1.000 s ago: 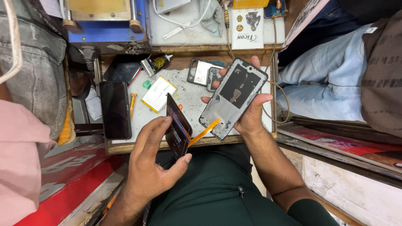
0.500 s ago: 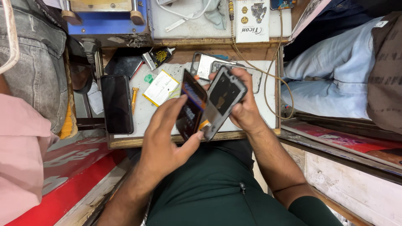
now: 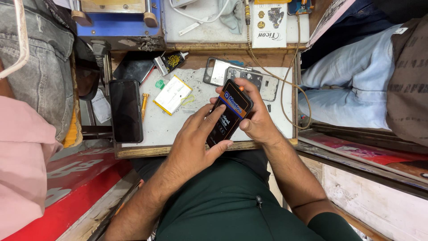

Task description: The person applies adhesive to a smartphone frame, then places a new screen assembly onto the phone's internal components. They press the edges to secure the screen and inspect the fit. The phone remains open on the workbench.

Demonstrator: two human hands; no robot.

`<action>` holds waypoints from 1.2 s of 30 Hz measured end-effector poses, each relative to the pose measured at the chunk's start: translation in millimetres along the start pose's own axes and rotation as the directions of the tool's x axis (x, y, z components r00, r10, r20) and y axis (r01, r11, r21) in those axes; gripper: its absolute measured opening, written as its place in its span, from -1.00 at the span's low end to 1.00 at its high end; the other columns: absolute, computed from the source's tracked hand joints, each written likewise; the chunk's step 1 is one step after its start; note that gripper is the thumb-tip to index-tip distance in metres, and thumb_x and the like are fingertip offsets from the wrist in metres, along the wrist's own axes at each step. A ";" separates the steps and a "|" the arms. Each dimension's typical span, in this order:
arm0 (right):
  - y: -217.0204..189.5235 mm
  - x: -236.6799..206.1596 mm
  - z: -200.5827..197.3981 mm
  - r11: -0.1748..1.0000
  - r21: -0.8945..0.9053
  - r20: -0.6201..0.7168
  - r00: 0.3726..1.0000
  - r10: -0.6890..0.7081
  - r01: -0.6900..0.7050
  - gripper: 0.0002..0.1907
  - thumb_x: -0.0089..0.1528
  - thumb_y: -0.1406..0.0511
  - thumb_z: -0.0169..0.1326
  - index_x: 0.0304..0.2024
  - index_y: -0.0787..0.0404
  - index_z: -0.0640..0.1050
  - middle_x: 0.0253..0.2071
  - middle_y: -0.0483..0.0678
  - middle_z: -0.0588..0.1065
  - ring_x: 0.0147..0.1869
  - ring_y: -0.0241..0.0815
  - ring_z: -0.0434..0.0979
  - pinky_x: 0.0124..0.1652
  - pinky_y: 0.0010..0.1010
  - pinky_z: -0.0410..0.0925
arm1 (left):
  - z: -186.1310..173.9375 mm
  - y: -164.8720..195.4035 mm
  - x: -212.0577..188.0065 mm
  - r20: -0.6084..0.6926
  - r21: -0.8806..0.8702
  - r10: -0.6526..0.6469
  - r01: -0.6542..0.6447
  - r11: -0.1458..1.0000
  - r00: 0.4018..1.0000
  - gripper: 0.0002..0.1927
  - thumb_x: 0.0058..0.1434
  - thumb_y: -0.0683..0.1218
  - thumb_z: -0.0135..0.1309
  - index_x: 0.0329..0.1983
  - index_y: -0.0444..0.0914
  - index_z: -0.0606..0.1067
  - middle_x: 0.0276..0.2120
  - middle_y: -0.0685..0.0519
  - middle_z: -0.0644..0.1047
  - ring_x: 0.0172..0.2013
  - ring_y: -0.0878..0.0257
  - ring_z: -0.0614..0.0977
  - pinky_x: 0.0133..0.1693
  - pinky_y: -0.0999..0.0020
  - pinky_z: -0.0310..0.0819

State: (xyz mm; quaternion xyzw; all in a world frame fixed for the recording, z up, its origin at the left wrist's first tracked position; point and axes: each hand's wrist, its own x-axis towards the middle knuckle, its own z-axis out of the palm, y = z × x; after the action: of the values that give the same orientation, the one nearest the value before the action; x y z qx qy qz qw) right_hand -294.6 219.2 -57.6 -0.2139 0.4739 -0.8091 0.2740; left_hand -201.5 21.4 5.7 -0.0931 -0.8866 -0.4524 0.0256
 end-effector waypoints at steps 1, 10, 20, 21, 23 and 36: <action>-0.2 -0.2 1.2 1.000 0.010 -0.005 1.000 0.007 -0.007 0.11 0.17 -0.08 0.39 0.51 0.05 0.02 0.45 0.26 0.27 0.53 0.26 0.35 0.45 0.14 0.33 | 0.3 0.6 -0.7 0.001 -0.003 -0.006 0.006 1.000 1.000 -0.15 0.13 0.08 0.34 0.43 -0.22 0.27 0.30 -0.28 0.34 0.22 -0.24 0.47 0.18 -0.03 0.41; -12.8 -1.9 15.3 0.997 -0.066 -0.031 0.999 -0.033 0.031 0.07 0.26 -0.07 0.30 0.56 0.16 0.01 0.49 0.20 0.26 0.59 0.08 0.29 0.49 -0.12 0.26 | 7.9 -5.0 -1.8 -0.091 0.095 0.069 -0.060 0.994 0.993 -0.19 0.15 0.05 0.35 0.41 -0.24 0.29 0.28 -0.33 0.32 0.22 -0.26 0.45 0.21 -0.06 0.39; -14.7 -5.1 -7.4 0.962 -0.139 -0.341 0.923 0.178 -0.237 -0.61 0.45 0.29 -0.05 0.20 0.46 0.51 -0.09 -0.04 0.60 -0.09 -0.35 0.57 -0.05 -0.52 0.46 | 10.8 -25.1 8.0 -0.154 0.395 0.178 -0.104 0.913 0.972 -0.24 0.07 -0.02 0.39 0.36 -0.11 0.39 0.28 -0.23 0.33 0.23 -0.19 0.40 0.21 -0.14 0.30; -11.1 -3.0 -10.4 0.970 -0.101 -0.333 0.926 0.178 -0.222 -0.62 0.47 0.29 -0.05 0.20 0.46 0.51 -0.10 -0.05 0.59 -0.13 -0.37 0.52 -0.10 -0.55 0.41 | 10.7 -29.7 9.6 -0.148 0.395 0.178 -0.107 0.912 0.973 -0.23 0.06 -0.01 0.39 0.36 -0.10 0.39 0.28 -0.22 0.33 0.23 -0.19 0.40 0.21 -0.15 0.29; -2.4 -2.3 -14.6 0.979 -0.015 -0.319 0.929 0.187 -0.203 -0.64 0.52 0.29 -0.03 0.22 0.47 0.52 -0.12 -0.05 0.56 -0.20 -0.41 0.42 -0.19 -0.60 0.32 | 10.5 -39.9 9.2 -0.157 0.393 0.185 -0.110 0.913 0.970 -0.23 0.04 0.04 0.40 0.33 -0.13 0.39 0.27 -0.21 0.31 0.23 -0.16 0.39 0.21 -0.14 0.31; 31.5 -2.8 -34.8 0.984 0.176 -0.301 0.953 0.031 0.024 -0.71 0.51 0.22 -0.01 0.15 0.30 0.45 0.02 0.04 0.57 0.06 -0.19 0.64 0.10 -0.29 0.56 | 28.4 -87.8 -10.6 -0.123 -0.672 -0.436 0.248 0.698 0.892 -0.80 0.34 -0.19 0.19 -0.02 -0.38 0.57 -0.27 0.10 0.63 -0.28 0.44 0.58 -0.20 0.49 0.53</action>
State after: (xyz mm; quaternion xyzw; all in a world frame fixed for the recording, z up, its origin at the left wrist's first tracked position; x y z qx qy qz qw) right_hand -306.0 231.0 -101.8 -0.0615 0.4366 -0.8708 0.2175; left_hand -206.5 -7.5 -82.4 0.1351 -0.6675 -0.7317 0.0287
